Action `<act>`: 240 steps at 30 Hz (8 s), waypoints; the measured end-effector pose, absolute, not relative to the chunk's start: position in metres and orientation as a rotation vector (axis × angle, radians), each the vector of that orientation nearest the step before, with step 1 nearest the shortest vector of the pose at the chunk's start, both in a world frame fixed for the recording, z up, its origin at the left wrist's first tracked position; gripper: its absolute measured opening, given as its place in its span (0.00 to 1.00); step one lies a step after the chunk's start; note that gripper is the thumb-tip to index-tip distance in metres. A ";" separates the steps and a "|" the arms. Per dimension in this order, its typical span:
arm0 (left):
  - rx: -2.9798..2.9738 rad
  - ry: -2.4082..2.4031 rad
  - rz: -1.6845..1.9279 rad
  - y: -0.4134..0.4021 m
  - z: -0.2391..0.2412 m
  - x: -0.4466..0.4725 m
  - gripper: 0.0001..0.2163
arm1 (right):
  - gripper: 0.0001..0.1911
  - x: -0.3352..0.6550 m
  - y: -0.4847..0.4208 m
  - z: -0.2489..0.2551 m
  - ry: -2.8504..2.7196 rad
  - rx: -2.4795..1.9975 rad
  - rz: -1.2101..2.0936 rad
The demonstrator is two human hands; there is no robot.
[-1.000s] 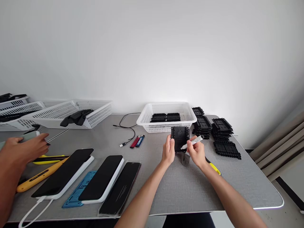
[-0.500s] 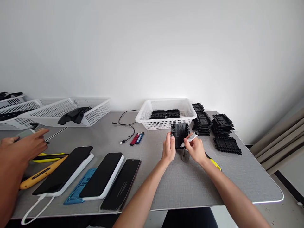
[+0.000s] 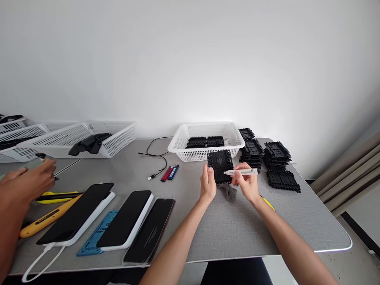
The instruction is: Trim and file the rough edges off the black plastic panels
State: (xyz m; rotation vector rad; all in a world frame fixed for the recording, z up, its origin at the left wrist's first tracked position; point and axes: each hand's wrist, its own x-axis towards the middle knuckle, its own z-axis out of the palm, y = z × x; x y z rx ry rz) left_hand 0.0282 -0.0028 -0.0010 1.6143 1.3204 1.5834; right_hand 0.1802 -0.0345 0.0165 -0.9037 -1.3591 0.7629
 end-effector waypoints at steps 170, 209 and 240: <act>1.719 1.481 1.285 0.063 0.113 -0.076 0.14 | 0.15 0.279 0.072 0.169 -1.908 -1.726 0.213; 1.348 1.053 1.188 -0.062 0.055 0.010 0.27 | 0.17 0.203 -0.057 0.044 -2.247 -1.006 -0.416; 1.040 1.047 1.677 0.018 -0.017 0.002 0.20 | 0.19 0.179 -0.008 -0.025 -2.178 -1.755 0.090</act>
